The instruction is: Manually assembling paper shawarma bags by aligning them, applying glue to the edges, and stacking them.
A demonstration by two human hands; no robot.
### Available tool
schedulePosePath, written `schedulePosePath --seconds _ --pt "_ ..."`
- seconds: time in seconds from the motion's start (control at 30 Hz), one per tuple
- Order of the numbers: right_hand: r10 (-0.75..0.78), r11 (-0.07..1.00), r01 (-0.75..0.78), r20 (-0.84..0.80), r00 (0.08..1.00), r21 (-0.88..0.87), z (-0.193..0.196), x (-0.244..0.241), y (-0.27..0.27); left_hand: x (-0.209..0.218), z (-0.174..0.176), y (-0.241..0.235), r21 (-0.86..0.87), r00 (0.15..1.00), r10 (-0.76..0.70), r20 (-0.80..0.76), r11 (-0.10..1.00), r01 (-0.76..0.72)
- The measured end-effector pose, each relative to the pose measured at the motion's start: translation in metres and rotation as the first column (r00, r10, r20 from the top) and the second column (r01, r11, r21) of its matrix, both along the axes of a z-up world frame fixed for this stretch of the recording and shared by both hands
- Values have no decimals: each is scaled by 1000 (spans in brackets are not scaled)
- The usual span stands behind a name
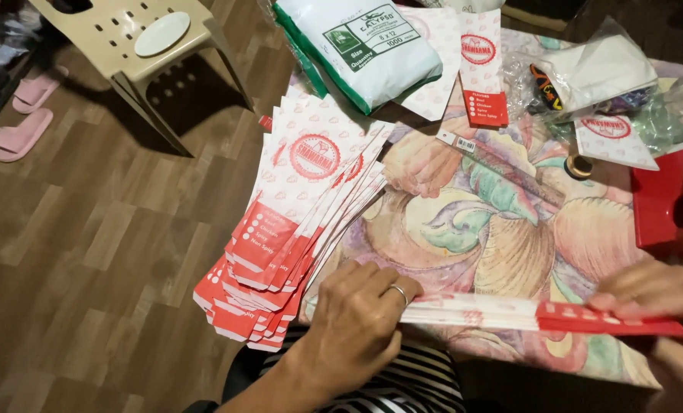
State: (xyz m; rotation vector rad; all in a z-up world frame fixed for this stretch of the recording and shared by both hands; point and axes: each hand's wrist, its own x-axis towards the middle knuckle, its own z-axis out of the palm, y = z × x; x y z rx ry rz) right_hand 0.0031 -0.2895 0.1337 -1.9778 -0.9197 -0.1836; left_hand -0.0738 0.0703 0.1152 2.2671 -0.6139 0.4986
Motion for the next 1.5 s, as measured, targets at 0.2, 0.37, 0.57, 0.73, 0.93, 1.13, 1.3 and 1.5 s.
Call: schedulePosePath --seconds 0.2,0.37,0.57,0.73,0.93,1.13,1.3,1.5 --pt "-139 989 96 -470 871 -114 -73 1 12 17 -35 -26 539 997 70 -26 841 -45" --pt "-220 888 153 -109 969 -434 -88 -16 49 26 -61 -55 707 935 116 -335 687 168" --pt "84 899 24 227 970 -438 -63 -14 59 35 -61 -55 678 925 70 -372 702 220" --pt "-187 927 192 47 981 -321 -91 5 40 38 -11 -24 544 994 99 36 833 -103" --pt "-566 763 646 -468 678 13 -78 117 53 15 7 71 159 903 349 252 905 -394" --pt "-553 648 734 -536 638 204 -74 253 79 2 -75 123 470 827 557 -82 753 -460" --pt "-757 587 803 -281 590 104 -103 334 102 1 -93 110 507 818 548 -178 763 -401" --pt "-707 658 708 112 698 -255 -132 332 117 -1 -110 72 651 759 650 34 562 -511"
